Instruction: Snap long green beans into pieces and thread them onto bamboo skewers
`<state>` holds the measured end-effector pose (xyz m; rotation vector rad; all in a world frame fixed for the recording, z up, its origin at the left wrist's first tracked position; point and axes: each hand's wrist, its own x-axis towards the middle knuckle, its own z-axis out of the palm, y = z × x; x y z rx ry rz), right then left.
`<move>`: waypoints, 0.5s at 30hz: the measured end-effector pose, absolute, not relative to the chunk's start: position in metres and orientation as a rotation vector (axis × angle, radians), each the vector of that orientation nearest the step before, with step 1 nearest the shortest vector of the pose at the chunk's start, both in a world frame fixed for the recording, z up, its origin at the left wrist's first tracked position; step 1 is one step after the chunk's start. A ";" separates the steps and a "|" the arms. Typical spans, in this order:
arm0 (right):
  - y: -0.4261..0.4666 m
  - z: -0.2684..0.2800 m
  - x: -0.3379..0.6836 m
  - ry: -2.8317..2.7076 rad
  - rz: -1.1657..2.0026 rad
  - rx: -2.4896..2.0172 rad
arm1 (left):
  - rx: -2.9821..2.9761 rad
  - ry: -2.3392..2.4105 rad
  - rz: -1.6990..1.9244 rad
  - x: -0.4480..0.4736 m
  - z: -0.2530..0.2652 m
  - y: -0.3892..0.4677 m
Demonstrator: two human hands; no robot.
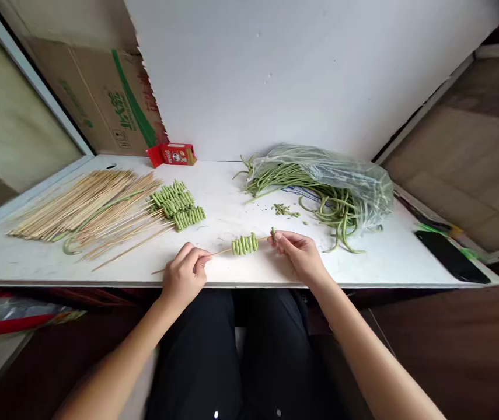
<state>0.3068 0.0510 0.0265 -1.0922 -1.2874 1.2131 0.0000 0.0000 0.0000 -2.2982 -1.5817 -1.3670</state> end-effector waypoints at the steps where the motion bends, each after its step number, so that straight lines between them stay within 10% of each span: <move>1: 0.051 0.027 0.306 -1.288 1.211 -1.098 | -2.296 -1.588 -1.367 0.000 0.000 0.000; 15: 0.049 0.028 0.305 -1.361 1.160 -1.103 | -2.296 -1.579 -1.381 0.000 0.000 0.000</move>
